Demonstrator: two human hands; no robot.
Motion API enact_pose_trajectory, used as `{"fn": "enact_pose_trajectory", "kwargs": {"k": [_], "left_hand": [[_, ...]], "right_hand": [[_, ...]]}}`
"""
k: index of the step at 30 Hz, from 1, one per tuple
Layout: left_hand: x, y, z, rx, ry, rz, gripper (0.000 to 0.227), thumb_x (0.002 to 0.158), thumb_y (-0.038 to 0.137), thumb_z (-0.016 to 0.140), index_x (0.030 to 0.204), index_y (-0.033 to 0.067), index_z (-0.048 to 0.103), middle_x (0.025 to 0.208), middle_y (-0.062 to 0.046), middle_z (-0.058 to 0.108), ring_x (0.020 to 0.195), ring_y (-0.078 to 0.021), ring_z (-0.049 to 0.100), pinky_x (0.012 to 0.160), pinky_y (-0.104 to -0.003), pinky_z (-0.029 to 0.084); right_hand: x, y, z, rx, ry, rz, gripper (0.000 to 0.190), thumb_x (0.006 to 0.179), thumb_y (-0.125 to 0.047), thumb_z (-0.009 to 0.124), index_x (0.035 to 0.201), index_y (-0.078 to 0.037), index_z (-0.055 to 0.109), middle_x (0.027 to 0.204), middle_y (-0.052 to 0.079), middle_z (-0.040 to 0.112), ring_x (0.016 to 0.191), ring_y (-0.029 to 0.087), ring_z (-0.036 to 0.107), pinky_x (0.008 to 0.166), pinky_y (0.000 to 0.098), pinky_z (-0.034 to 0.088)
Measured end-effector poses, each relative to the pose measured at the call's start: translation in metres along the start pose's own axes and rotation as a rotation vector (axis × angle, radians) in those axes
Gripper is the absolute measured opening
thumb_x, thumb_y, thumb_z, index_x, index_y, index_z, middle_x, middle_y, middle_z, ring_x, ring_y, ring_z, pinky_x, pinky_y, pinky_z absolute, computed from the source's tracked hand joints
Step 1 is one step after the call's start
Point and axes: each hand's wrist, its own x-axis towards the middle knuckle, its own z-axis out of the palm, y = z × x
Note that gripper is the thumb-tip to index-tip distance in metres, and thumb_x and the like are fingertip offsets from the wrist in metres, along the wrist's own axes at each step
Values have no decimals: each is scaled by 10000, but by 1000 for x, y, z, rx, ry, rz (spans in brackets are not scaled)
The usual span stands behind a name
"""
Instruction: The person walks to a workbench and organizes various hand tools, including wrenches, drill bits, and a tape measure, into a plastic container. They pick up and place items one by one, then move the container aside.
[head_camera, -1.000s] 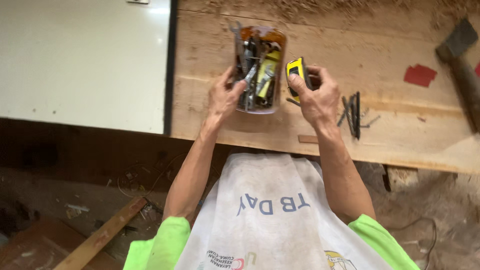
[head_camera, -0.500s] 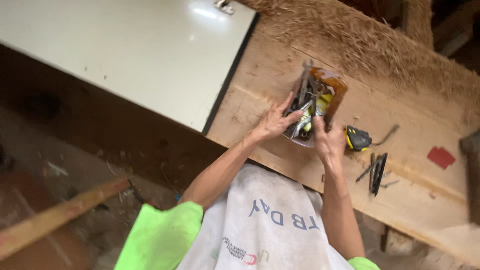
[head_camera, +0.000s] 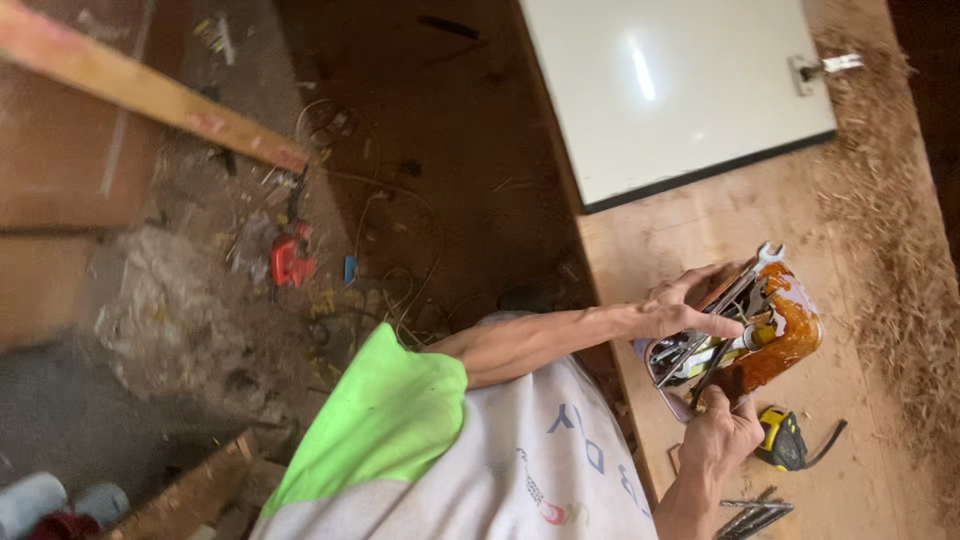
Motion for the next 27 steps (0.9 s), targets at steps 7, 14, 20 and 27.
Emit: {"fn": "enact_pose_trajectory", "kwargs": {"k": [7,14,20,27], "left_hand": [[-115,12,-4,-191,170,177,1008,753,345,809,1595,56,337,1491,-212,500,1370,-335,487,1169,-409,370],[-169,10,8,-404,119,275,792,856,-1,698,1581,53,385,1523,-114,492,1378,-234,481,1183,-360,384],[-131,25,19,-458,-160,14,793,873,32,663,1587,64,317,1431,-146,559,1274,-265,578,1103,-399,494],[-17,32,14,-266,-412,-72,670,932,141,662,1540,47,398,1350,-98,596,1226,-219,599,1066,-364,518]], "right_hand": [[-41,35,-24,272,-214,-22,277,1053,-119,584,1291,14,630,1112,80,655,915,147,617,756,292,540],[-98,36,-20,709,-461,326,495,1014,-279,619,1345,64,485,1234,208,652,1042,355,683,880,523,605],[-100,6,-19,708,-279,118,779,882,-223,633,1568,-64,300,1412,166,535,1229,287,596,1004,453,557],[-14,18,6,820,9,-31,802,815,-87,544,1580,-48,306,1414,136,543,1225,234,599,1026,388,539]]}}
